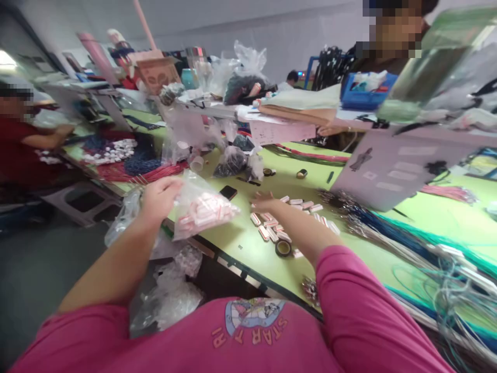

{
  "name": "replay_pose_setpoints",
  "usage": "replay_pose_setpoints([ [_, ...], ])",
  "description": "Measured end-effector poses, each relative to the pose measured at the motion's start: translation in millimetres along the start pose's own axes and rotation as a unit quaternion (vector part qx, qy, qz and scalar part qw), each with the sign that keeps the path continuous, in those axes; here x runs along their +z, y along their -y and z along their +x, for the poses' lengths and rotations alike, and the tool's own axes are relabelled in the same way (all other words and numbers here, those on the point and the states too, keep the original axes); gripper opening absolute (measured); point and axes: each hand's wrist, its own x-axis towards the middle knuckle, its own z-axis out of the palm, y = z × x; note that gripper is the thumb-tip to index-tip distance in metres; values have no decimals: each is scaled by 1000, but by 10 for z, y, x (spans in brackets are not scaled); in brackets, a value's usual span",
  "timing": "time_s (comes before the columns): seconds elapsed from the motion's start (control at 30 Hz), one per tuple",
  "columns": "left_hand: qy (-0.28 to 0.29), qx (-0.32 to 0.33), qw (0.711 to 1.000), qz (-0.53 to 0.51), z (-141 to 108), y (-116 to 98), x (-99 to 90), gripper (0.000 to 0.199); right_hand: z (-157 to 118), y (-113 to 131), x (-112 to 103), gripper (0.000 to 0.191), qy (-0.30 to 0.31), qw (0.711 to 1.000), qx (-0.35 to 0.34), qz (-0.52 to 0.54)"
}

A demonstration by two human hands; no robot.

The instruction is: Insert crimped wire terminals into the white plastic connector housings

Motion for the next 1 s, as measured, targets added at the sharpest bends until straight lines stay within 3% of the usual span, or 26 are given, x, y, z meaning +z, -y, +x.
replay_pose_setpoints([
  [0.13,-31,48,998,0,166,-169,835,21,-612,-495,179,56,-33,999,28,15],
  [0.23,-11,55,997,46,340,-239,1270,20,-977,-599,171,59,-76,996,47,25],
  [0.33,-3,38,996,80,482,-231,1459,22,-1304,-405,181,51,-81,996,-3,32],
  [0.43,10,31,991,131,468,-218,1626,35,-1512,37,289,52,-78,990,-120,3],
  [0.5,80,63,969,226,361,-237,1754,41,-1560,287,390,54,-59,988,-140,17],
  [0.57,168,104,936,292,197,-287,1839,39,-1596,378,486,45,-48,989,-138,19],
  [0.63,216,132,914,317,18,-362,1854,37,-1661,297,553,41,-66,991,-117,24],
  [0.8,180,216,881,381,-315,-512,1738,52,-2015,-213,580,52,-123,987,-79,60],
  [0.93,234,209,871,379,-472,-458,1709,54,-2803,-558,637,49,-157,970,-112,149],
  [1.0,213,184,879,385,-506,-414,1709,53,-3340,-721,729,46,-170,962,-85,194],
])
